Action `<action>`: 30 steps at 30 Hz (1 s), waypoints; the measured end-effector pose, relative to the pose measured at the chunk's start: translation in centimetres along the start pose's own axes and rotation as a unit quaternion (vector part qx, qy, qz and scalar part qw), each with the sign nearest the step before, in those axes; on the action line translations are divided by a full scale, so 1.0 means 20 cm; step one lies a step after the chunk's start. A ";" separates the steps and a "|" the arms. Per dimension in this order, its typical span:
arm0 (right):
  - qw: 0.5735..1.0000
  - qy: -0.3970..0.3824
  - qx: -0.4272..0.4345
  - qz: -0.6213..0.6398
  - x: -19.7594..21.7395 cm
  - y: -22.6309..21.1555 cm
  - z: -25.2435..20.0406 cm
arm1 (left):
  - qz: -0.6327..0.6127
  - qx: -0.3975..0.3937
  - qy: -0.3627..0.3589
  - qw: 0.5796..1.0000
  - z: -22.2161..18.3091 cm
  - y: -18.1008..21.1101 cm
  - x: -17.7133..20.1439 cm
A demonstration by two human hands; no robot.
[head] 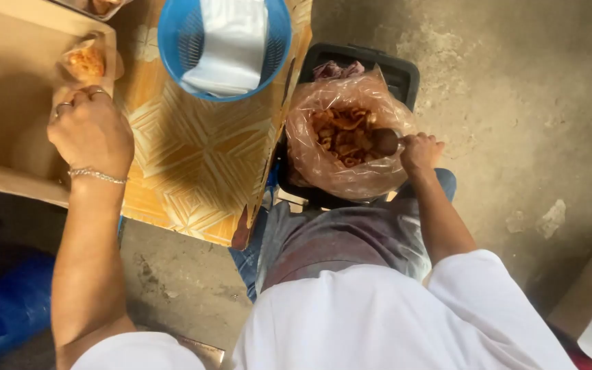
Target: Filling small plastic bags with snacks using a scoop and placing them into a cardboard box.
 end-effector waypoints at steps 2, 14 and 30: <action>0.999 0.030 0.023 0.001 -0.11 -0.02 0.01 | -0.049 -0.014 0.000 0.999 0.10 0.06 0.13; 0.995 0.022 -0.041 0.084 -0.35 -0.06 0.09 | -0.591 -0.075 -0.095 0.797 0.40 0.46 0.26; 0.935 -0.007 -0.110 0.337 -0.60 -0.11 0.18 | -0.717 -0.018 0.039 0.695 0.37 0.30 0.19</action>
Point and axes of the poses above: each hand's wrist, its own z-axis towards the middle knuckle, its own x-axis out of the back of the hand, y = z × x, the point moved 2 cm from there along z, towards the middle knuckle, and after that the axes turned 11 degrees about y, right-handed, at the moved point
